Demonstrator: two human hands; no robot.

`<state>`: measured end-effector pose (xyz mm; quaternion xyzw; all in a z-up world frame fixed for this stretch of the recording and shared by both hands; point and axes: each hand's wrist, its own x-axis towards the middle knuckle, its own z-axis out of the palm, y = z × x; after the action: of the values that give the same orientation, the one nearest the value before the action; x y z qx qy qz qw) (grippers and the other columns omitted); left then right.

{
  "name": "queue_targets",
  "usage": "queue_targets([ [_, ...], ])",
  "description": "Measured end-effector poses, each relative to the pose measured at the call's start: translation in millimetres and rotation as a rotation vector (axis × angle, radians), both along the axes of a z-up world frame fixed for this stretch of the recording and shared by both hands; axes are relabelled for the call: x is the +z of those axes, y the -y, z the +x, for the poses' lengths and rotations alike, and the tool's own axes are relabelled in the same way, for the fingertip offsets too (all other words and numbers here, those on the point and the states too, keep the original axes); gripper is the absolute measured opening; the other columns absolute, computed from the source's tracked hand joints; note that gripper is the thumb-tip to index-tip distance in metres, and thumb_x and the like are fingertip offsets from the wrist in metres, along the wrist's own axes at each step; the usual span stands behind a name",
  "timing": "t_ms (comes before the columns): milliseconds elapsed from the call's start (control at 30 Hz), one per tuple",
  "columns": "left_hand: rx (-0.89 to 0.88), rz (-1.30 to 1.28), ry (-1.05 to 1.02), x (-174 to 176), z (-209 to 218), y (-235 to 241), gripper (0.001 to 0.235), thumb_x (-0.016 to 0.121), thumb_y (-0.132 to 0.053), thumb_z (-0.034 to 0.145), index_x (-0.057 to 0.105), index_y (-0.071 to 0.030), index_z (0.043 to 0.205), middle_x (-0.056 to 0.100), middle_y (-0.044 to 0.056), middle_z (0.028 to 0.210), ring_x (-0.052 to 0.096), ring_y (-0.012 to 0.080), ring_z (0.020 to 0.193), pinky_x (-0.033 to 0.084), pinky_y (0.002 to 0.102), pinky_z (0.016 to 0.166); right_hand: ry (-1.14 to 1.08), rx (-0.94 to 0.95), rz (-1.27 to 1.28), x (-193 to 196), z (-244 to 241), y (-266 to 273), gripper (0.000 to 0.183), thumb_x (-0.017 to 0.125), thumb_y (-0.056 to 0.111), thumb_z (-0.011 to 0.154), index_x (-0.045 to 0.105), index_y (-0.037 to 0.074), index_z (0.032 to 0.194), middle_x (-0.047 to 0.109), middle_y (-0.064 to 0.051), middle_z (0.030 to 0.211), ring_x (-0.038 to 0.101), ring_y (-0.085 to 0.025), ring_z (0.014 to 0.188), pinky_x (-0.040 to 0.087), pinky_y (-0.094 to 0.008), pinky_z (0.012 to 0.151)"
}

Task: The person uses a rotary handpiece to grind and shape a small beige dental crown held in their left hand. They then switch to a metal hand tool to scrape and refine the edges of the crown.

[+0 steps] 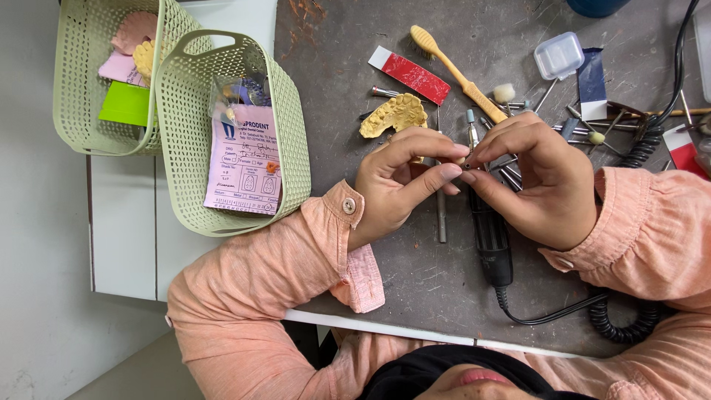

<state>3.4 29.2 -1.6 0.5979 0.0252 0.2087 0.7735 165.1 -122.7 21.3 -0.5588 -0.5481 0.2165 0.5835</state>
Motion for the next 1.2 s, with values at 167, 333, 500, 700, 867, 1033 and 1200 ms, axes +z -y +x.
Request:
queue_targets([
  [167,0.121,0.300,0.021,5,-6,0,0.034,0.070,-0.003,0.107,0.056,-0.007,0.137,0.063,0.007,0.122,0.069,0.0113,0.110,0.064,0.024,0.091,0.014,0.007,0.017,0,0,0,0.031,0.074,-0.011,0.093,0.054,0.002,0.112,0.060,-0.008,0.112,0.062,-0.016,0.102,0.051,-0.026,0.092],
  [333,0.181,0.515,0.144,11,-5,2,0.050,0.077,-0.003,0.103,0.047,-0.010,0.142,0.066,0.005,0.123,0.072,0.0114,0.106,0.065,0.022,0.089,0.019,0.012,0.019,-1,0,1,0.030,0.071,-0.012,0.093,0.053,0.002,0.113,0.059,-0.009,0.114,0.062,-0.017,0.104,0.050,-0.027,0.094],
  [500,0.210,0.711,0.218,17,-6,-1,0.048,0.084,-0.003,0.098,0.051,-0.008,0.133,0.066,0.006,0.120,0.071,0.0161,0.100,0.062,0.021,0.081,0.014,0.023,0.029,-1,0,1,0.032,0.072,-0.013,0.092,0.054,0.003,0.114,0.058,-0.008,0.113,0.062,-0.016,0.103,0.050,-0.026,0.093],
  [700,0.256,0.689,0.241,16,-4,1,0.035,0.080,-0.007,0.099,0.057,-0.007,0.125,0.069,0.004,0.119,0.072,0.0160,0.099,0.059,0.025,0.086,0.067,0.028,0.043,3,-1,2,0.036,0.071,-0.013,0.090,0.053,0.003,0.117,0.058,-0.009,0.111,0.062,-0.017,0.102,0.052,-0.025,0.090],
  [867,0.231,0.470,0.092,13,-6,5,0.019,0.070,-0.005,0.106,0.063,-0.005,0.124,0.067,0.009,0.120,0.073,0.0123,0.093,0.063,0.021,0.081,0.195,-0.003,0.065,7,0,1,0.040,0.077,-0.011,0.088,0.053,0.005,0.116,0.063,-0.008,0.106,0.062,-0.018,0.101,0.049,-0.027,0.090],
  [1033,0.208,0.375,0.049,11,-8,7,0.017,0.069,-0.005,0.107,0.064,-0.005,0.123,0.067,0.009,0.117,0.073,0.0112,0.090,0.063,0.020,0.078,0.197,-0.005,0.059,8,0,1,0.042,0.080,-0.009,0.088,0.053,0.005,0.116,0.064,-0.007,0.106,0.062,-0.017,0.101,0.048,-0.027,0.090],
  [1200,0.128,0.272,0.014,11,-8,3,0.018,0.067,-0.006,0.109,0.062,-0.004,0.126,0.064,0.010,0.121,0.072,0.0123,0.095,0.064,0.021,0.082,0.159,0.000,0.047,7,-1,1,0.041,0.079,-0.010,0.088,0.053,0.005,0.117,0.063,-0.008,0.107,0.062,-0.017,0.101,0.050,-0.026,0.090],
])
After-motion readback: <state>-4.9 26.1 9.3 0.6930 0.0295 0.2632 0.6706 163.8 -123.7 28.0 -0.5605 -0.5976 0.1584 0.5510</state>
